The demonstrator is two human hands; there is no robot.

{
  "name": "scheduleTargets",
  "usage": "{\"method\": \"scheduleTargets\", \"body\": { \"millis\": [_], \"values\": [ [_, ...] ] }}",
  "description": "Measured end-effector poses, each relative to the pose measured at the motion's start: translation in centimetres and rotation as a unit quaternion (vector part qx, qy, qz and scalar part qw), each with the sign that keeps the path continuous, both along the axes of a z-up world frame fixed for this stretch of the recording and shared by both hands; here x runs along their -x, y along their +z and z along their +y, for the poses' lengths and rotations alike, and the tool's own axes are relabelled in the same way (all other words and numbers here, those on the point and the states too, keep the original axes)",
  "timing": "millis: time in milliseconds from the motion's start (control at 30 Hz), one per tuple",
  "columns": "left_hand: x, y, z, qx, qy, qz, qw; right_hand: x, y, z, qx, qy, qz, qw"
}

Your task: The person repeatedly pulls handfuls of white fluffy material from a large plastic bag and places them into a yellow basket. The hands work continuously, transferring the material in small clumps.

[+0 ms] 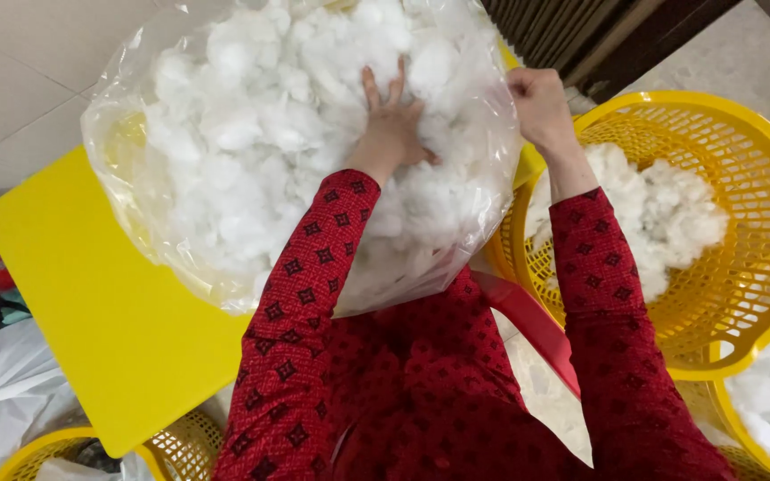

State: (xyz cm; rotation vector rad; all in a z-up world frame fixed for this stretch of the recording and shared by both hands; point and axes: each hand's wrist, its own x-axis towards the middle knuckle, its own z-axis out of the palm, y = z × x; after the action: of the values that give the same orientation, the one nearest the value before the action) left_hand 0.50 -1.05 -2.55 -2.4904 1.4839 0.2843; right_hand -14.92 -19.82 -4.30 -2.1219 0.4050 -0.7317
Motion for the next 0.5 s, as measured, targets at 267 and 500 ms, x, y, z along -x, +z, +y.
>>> {"method": "scheduleTargets", "body": {
  "millis": [267,500],
  "values": [
    [-1.0,-5.4,-0.7,0.018,-0.021,-0.053,0.998,4.6,11.4,2.4,-0.107,0.038,-0.194,0.974],
    [-0.2,-1.3,-0.7,0.068,-0.009,-0.036,0.997,5.7,14.2,3.5,0.198,-0.039,-0.171,0.964]
  ]
}}
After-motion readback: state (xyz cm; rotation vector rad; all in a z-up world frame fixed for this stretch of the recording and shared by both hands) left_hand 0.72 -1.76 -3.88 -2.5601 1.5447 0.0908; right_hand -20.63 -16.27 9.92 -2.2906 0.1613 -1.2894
